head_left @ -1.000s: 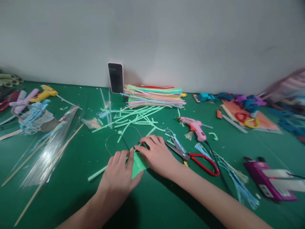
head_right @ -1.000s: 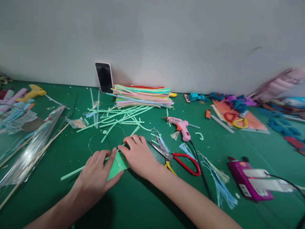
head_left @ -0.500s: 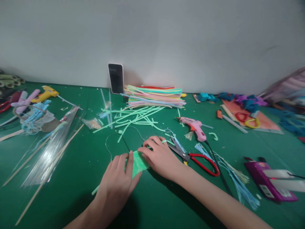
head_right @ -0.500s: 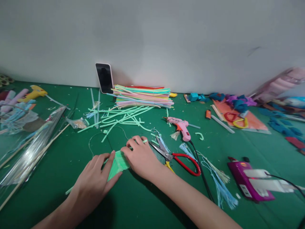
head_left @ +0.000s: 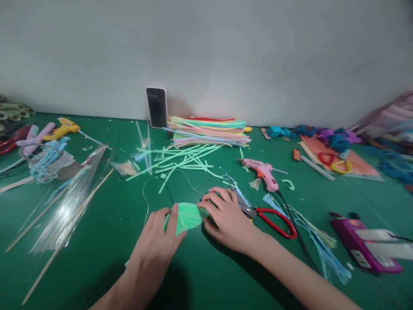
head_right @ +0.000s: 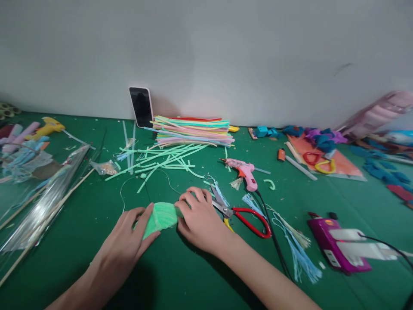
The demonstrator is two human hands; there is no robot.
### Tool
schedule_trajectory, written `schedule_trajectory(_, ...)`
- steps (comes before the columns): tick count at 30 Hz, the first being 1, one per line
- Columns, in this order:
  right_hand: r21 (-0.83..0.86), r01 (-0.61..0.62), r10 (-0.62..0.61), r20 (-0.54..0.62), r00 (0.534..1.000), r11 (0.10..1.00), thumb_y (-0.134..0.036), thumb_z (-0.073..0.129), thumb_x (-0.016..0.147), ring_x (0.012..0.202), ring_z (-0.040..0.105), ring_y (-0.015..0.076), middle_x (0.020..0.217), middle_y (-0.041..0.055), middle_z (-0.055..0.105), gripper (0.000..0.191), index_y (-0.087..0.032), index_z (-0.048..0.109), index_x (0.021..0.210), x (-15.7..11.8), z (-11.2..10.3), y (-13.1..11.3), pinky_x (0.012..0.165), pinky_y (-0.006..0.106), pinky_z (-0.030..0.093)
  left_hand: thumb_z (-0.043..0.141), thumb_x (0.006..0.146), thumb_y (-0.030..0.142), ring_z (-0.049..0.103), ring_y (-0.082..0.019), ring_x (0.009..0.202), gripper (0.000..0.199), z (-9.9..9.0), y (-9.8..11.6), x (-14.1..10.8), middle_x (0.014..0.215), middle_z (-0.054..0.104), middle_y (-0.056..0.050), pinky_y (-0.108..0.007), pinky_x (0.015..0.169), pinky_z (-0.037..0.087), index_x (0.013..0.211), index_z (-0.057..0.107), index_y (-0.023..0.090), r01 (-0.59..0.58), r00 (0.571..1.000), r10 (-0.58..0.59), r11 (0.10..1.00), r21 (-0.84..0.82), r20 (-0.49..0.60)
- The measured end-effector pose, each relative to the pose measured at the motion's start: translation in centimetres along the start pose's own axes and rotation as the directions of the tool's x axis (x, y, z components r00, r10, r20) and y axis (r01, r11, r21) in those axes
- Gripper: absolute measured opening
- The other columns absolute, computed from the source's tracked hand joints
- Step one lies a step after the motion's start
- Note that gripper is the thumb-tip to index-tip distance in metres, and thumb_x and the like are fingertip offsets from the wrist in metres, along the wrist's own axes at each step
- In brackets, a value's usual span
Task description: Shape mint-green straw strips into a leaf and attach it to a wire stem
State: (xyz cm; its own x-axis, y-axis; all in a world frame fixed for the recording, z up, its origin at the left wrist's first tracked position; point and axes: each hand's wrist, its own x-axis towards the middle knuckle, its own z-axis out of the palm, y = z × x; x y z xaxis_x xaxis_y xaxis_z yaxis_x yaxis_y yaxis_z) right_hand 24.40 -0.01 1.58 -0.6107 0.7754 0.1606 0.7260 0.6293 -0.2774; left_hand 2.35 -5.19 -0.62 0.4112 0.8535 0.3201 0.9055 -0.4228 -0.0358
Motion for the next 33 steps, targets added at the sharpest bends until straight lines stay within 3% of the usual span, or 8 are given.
schedule_trajectory(6, -0.044, 0.022, -0.024, -0.037, 0.999, 0.999, -0.030, 0.059, 0.095, 0.123, 0.046, 0.0334, 0.114, 0.0095, 0.067, 0.023, -0.020, 0.067, 0.114, -0.7, 0.1, 0.3, 0.099, 0.053, 0.037, 0.052, 0.095, 0.036, 0.062, -0.027, 0.091, 0.047, -0.2, -0.4, -0.2, 0.104, 0.064, -0.019, -0.038, 0.078, 0.055, 0.128, 0.058, 0.004, 0.005, 1.000, -0.005, 1.000, 0.031, -0.003)
schedule_trajectory(10, -0.097, 0.067, -0.076, -0.087, 0.993, 0.993, -0.020, 0.053, 0.097, 0.122, 0.047, 0.0328, 0.114, 0.0087, 0.068, 0.023, -0.021, 0.066, 0.116, -0.9, 0.9, 0.7, 0.097, 0.052, 0.040, 0.057, 0.091, 0.032, 0.063, -0.032, 0.096, 0.046, -0.4, 0.0, 0.6, 0.115, 0.064, -0.021, -0.042, 0.074, 0.053, 0.129, 0.060, 0.007, 0.002, 1.000, -0.003, 0.995, 0.099, 0.013)
schedule_trajectory(14, -0.097, 0.085, -0.097, -0.137, 0.986, 0.992, -0.015, 0.055, 0.095, 0.119, 0.048, 0.0312, 0.112, 0.0100, 0.068, 0.026, -0.019, 0.067, 0.117, -1.0, 1.5, 1.0, 0.096, 0.049, 0.045, 0.054, 0.086, 0.023, 0.059, -0.034, 0.114, 0.046, -0.4, 0.9, 2.0, 0.134, 0.060, -0.019, -0.045, 0.088, 0.051, 0.129, 0.061, 0.008, -0.046, 0.998, 0.042, 0.995, 0.094, 0.038)
schedule_trajectory(18, -0.069, 0.107, -0.114, -0.108, 0.988, 0.992, -0.008, 0.054, 0.090, 0.119, 0.049, 0.0308, 0.115, 0.0117, 0.067, 0.035, -0.016, 0.065, 0.122, -1.3, 1.3, 1.2, 0.098, 0.050, 0.046, 0.052, 0.088, 0.023, 0.061, -0.031, 0.110, 0.042, 0.0, 1.3, 2.7, 0.118, 0.070, -0.014, -0.044, 0.090, 0.049, 0.126, 0.064, 0.009, -0.075, 0.996, 0.072, 0.995, 0.067, 0.047)
schedule_trajectory(22, -0.031, 0.115, -0.118, -0.112, 0.987, 0.993, -0.008, 0.052, 0.091, 0.118, 0.050, 0.0291, 0.115, 0.0121, 0.067, 0.036, -0.016, 0.063, 0.124, -1.5, 1.1, 1.5, 0.097, 0.049, 0.048, 0.046, 0.091, 0.023, 0.063, -0.031, 0.106, 0.044, 0.3, 1.1, 2.6, 0.114, 0.071, -0.017, -0.045, 0.089, 0.049, 0.127, 0.063, 0.004, -0.181, 0.983, 0.180, 0.977, 0.109, 0.024)
schedule_trajectory(29, 0.127, 0.097, -0.063, -0.244, 0.968, 0.987, -0.012, 0.051, 0.096, 0.106, 0.057, 0.0233, 0.107, 0.0102, 0.068, 0.028, -0.021, 0.066, 0.118, -0.6, 0.4, 1.7, 0.090, 0.042, 0.052, 0.046, 0.092, 0.020, 0.064, -0.037, 0.108, 0.047, 0.0, 0.8, 2.8, 0.114, 0.067, -0.025, -0.047, 0.089, 0.050, 0.132, 0.057, -0.002, -0.223, 0.973, 0.233, 0.938, 0.266, -0.004)
schedule_trajectory(33, 0.289, 0.079, 0.018, -0.318, 0.948, 0.954, -0.018, 0.054, 0.097, 0.099, 0.060, 0.0209, 0.102, 0.0079, 0.069, 0.018, -0.021, 0.068, 0.108, 0.9, -0.6, 1.6, 0.089, 0.039, 0.052, 0.049, 0.093, 0.017, 0.066, -0.033, 0.103, 0.041, -1.3, -0.4, 3.7, 0.109, 0.069, -0.023, -0.043, 0.085, 0.052, 0.129, 0.060, 0.000, -0.255, 0.953, 0.297, 0.896, 0.363, -0.062)
